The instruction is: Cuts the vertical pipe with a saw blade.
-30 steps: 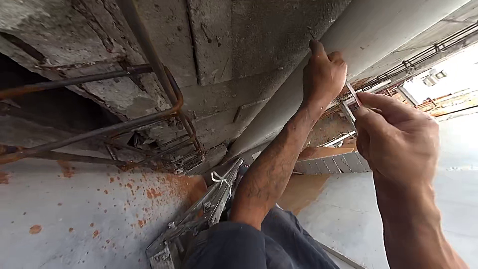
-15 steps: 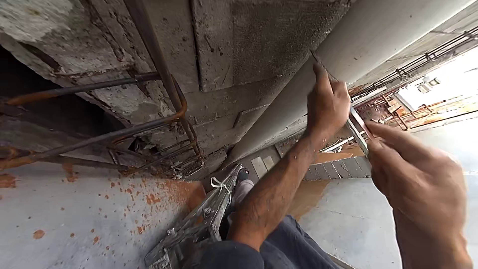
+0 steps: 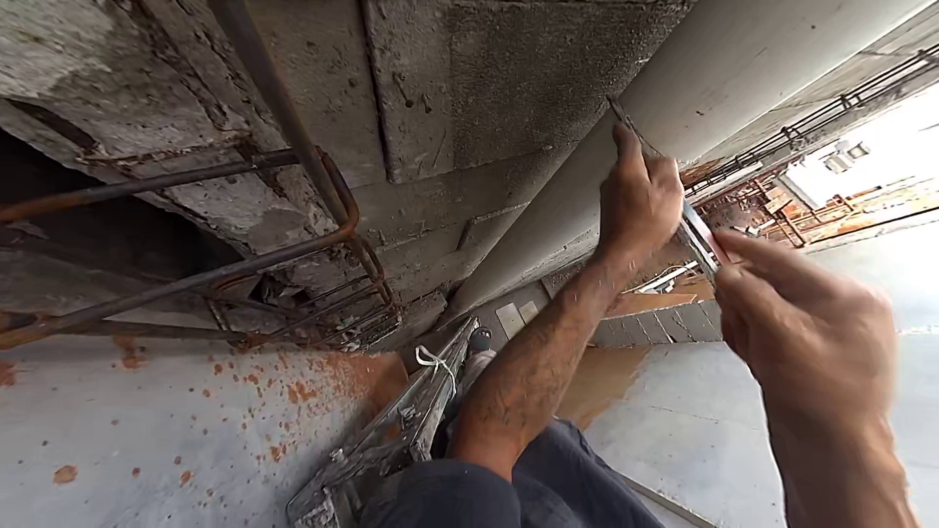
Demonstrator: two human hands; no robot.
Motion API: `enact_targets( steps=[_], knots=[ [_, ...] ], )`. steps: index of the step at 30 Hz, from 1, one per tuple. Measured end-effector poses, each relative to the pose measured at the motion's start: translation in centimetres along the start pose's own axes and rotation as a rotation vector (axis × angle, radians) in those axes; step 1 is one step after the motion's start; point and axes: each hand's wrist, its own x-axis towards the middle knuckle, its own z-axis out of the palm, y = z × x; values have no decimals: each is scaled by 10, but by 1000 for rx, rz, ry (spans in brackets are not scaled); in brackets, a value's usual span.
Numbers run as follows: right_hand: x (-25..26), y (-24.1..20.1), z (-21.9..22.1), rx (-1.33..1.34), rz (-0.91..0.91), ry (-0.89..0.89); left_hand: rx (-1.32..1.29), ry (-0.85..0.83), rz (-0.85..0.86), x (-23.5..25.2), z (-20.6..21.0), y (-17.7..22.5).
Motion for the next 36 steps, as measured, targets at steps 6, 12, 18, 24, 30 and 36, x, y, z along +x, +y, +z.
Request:
enact_targets(
  steps=[6, 12, 18, 24, 30, 36],
  knots=[
    [-7, 3, -8, -5, 5, -31, 83, 8, -20, -12, 0, 1],
    [10, 9, -3, -53, -29, -16, 43, 45, 32, 9, 3, -2],
    [-7, 18, -25, -8, -28, -72, 68, 76, 45, -12, 13, -6],
    [23, 23, -13, -33, -45, -55, 122, 108, 50, 12, 7, 1],
    [-3, 39, -43, 15, -60, -126, 131, 97, 85, -23, 19, -8],
    [33, 36, -20, 12, -77, -87, 167, 149, 69, 15, 11, 0]
  ],
)
